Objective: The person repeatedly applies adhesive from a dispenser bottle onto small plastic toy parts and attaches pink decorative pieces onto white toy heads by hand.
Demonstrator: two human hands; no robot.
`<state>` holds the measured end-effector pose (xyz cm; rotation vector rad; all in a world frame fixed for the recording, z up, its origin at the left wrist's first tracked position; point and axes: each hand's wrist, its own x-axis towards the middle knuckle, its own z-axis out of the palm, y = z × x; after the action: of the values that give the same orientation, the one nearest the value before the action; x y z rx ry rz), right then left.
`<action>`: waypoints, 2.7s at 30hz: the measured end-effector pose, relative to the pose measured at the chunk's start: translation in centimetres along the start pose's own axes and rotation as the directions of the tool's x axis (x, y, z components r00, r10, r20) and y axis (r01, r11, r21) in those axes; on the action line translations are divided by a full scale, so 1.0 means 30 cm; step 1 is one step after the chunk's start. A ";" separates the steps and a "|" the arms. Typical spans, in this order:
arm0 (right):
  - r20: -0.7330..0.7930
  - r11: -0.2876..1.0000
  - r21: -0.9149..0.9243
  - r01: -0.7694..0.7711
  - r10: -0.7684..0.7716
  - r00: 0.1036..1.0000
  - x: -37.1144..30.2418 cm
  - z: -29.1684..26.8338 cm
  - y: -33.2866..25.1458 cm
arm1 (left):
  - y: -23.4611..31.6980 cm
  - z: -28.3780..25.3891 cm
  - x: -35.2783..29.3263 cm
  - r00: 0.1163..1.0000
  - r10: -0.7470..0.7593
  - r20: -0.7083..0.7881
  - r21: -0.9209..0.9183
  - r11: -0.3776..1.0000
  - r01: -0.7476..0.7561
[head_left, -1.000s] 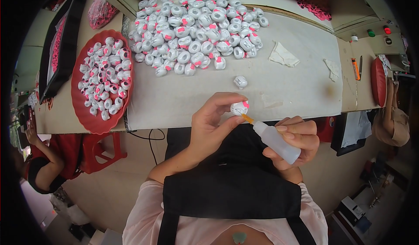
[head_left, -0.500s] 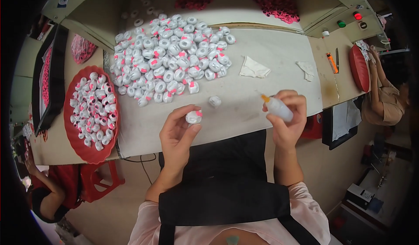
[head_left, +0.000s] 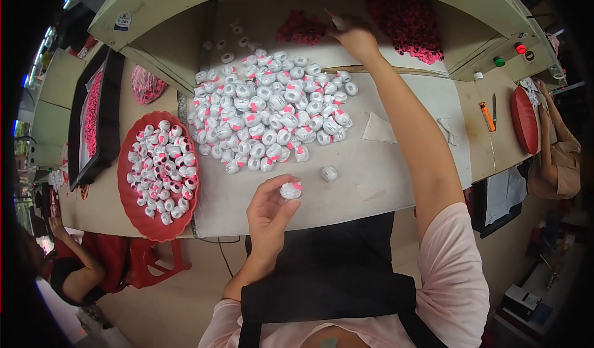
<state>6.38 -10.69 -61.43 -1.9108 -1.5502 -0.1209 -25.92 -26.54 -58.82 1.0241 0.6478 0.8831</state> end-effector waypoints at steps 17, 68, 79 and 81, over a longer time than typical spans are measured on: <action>0.292 0.689 0.620 -0.374 0.240 0.926 -0.261 -0.218 -0.299 | -0.011 -0.023 -0.032 1.000 0.005 -0.018 -0.023 1.000 -0.005; 0.580 0.001 0.814 -0.580 0.038 0.814 -0.799 -0.303 -0.542 | -0.023 -0.039 -0.023 0.927 -0.020 0.376 0.004 1.000 0.020; 0.603 -0.023 0.797 -0.603 0.067 0.795 -0.823 -0.285 -0.553 | -0.016 -0.047 -0.045 0.941 0.083 0.328 0.097 0.988 -0.122; 0.564 0.088 0.820 -0.566 0.048 0.825 -0.843 -0.311 -0.535 | -0.012 -0.012 -0.061 0.933 0.104 0.346 -0.088 0.993 -0.078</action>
<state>-12.35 -35.72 -58.96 -1.0310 -0.8356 1.3175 -27.01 -28.04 -59.18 1.1188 0.2667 0.7727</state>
